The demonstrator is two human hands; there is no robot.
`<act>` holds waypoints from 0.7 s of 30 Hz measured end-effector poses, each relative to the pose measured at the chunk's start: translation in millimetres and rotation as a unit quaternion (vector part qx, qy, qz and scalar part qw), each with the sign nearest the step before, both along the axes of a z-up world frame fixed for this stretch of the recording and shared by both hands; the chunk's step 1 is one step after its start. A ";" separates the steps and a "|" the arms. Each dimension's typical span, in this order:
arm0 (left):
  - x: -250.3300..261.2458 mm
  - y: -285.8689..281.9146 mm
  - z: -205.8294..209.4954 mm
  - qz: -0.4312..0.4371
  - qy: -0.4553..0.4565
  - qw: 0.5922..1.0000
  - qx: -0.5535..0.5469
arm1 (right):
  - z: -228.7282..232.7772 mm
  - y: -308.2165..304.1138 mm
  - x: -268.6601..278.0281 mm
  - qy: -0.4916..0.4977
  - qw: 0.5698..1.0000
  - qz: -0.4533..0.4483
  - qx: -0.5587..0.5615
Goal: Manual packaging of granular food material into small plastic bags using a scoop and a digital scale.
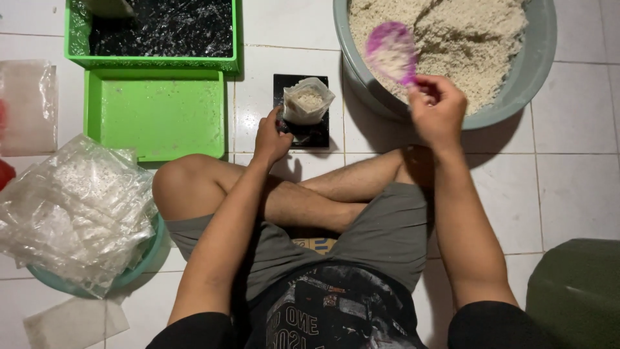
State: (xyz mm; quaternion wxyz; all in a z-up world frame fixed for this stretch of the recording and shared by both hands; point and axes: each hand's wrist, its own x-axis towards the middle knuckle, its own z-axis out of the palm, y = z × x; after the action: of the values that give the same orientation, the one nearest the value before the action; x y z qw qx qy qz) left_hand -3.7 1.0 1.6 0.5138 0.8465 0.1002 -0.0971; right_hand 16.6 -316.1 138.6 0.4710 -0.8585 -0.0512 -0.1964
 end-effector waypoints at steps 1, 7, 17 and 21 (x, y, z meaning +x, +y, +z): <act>0.6 0.9 -3.8 -0.001 0.002 1.000 0.001 | -2.2 -9.9 -1.4 0.002 1.000 -0.001 0.001; 4.0 1.8 -11.8 0.002 0.010 1.000 0.019 | -19.0 -63.7 -0.1 0.017 0.998 -0.044 0.044; 3.5 2.2 -11.5 -0.005 -0.001 1.000 0.023 | -41.0 -108.4 3.8 -0.014 0.989 -0.105 -0.100; 3.9 4.8 -24.3 -0.005 -0.038 0.999 0.021 | -26.2 -108.1 -1.2 -0.032 0.934 -0.170 -0.313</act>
State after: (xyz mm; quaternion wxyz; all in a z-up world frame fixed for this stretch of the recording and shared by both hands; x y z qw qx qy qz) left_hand 0.2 5.8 -22.7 0.4992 0.8605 0.0778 -0.0652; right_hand 15.4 -424.3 112.4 0.1356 -0.9515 0.0213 -0.2751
